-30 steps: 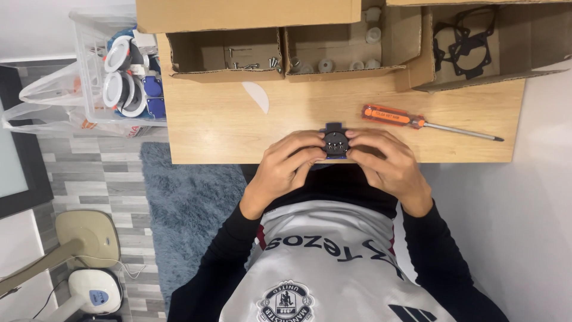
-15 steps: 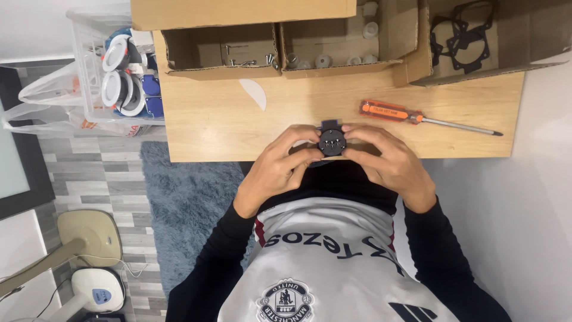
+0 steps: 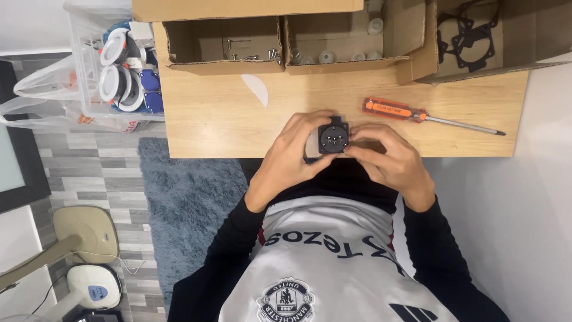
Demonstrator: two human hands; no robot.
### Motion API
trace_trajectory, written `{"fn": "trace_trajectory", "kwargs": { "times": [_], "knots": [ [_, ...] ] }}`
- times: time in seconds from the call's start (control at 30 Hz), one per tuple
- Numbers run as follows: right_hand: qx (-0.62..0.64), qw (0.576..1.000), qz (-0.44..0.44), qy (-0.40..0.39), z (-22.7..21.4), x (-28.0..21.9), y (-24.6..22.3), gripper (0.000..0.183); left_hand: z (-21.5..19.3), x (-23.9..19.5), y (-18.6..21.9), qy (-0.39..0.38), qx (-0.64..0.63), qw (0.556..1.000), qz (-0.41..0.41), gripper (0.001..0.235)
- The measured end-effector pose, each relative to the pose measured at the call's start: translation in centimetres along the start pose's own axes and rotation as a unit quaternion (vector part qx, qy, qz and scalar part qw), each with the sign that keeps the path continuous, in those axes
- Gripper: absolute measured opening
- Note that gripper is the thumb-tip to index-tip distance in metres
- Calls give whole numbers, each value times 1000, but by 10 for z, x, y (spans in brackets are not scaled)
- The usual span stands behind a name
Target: Assembling blue plastic components by driving screws with a manual screwdriver
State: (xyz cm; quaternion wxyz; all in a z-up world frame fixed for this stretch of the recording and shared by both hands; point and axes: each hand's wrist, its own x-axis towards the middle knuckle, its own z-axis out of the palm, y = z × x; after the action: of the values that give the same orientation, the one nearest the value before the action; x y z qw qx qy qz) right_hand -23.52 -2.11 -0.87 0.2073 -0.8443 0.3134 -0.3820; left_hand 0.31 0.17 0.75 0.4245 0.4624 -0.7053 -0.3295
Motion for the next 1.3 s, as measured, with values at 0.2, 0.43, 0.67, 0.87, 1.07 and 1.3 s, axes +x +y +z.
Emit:
{"fn": "trace_trajectory", "kwargs": {
  "times": [0.2,0.43,0.67,0.87,1.07,1.3],
  "knots": [
    [32,999,-31,6,1,3,2,6,6,-3,-4,31,-6,999,-22,60],
    [34,998,-51,10,2,5,4,9,8,-5,-4,48,-15,998,-38,59],
    [31,997,-71,20,2,8,3,10,9,-6,-5,51,-21,998,-38,60],
    [24,997,-76,17,1,8,2,11,9,-6,-2,60,-17,997,-35,59],
    [77,997,-15,5,-3,9,-3,6,11,-7,-5,70,-13,997,-29,59],
    [51,990,132,25,2,13,-4,15,8,-6,-3,82,-34,996,-11,56]
  ]
}}
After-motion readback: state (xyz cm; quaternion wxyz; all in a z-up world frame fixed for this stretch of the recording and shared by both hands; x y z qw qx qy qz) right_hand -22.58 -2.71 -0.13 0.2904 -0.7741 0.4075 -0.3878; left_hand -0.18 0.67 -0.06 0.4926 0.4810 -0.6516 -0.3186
